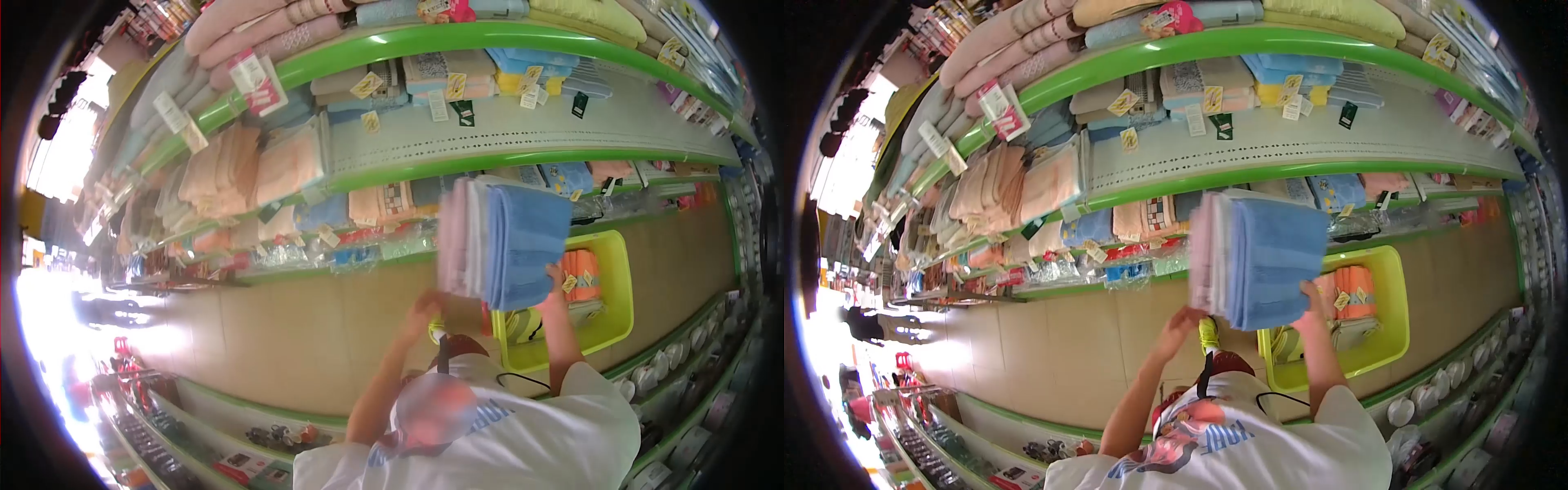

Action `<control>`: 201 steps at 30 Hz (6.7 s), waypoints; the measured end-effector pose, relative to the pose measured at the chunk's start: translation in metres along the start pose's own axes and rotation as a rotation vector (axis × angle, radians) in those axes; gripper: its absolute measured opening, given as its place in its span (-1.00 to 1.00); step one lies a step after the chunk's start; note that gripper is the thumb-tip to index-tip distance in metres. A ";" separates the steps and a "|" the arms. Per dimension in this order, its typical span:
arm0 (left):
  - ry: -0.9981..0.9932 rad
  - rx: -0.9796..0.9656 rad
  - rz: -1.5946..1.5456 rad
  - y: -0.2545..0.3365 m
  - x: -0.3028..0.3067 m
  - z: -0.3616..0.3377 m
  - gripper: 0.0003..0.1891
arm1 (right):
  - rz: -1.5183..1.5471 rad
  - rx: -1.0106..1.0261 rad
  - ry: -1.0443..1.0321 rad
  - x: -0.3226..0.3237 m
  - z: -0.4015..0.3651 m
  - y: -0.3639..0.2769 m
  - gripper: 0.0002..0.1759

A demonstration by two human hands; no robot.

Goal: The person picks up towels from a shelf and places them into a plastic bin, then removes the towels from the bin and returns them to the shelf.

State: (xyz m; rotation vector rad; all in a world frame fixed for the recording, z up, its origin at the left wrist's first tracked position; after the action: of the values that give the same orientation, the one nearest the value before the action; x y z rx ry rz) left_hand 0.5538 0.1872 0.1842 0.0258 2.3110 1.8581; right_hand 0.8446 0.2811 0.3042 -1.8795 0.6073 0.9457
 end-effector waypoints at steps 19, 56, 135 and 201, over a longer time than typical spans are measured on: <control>-0.172 -0.248 -0.534 0.252 0.148 0.129 -0.36 | 0.060 0.181 0.042 -0.194 0.153 0.072 -0.32; 0.313 -0.200 -0.387 0.221 0.126 0.119 -0.24 | -0.974 0.462 0.214 -0.209 0.143 0.111 -0.16; 0.380 -0.754 1.654 0.355 0.085 0.187 -0.05 | -1.183 0.338 -0.102 -0.235 0.221 0.022 -0.52; -0.801 -0.136 1.134 -0.204 -0.305 0.132 -0.18 | -0.678 -0.113 1.192 0.174 -0.321 0.184 -0.60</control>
State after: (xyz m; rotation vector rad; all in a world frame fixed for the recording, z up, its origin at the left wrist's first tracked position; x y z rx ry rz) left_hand 0.8933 0.2326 -0.0022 1.9641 1.6013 1.7584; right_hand 0.9276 -0.0922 0.1614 -2.3949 0.4884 -0.6735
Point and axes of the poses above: each hand's wrist, its own z-axis towards the middle knuckle, its own x-axis out of the back of the hand, y = z × x, the point moved 3 cm from there along z, towards the middle knuckle, and after that the axes turned 4 degrees about -x, right-handed, at the moved point
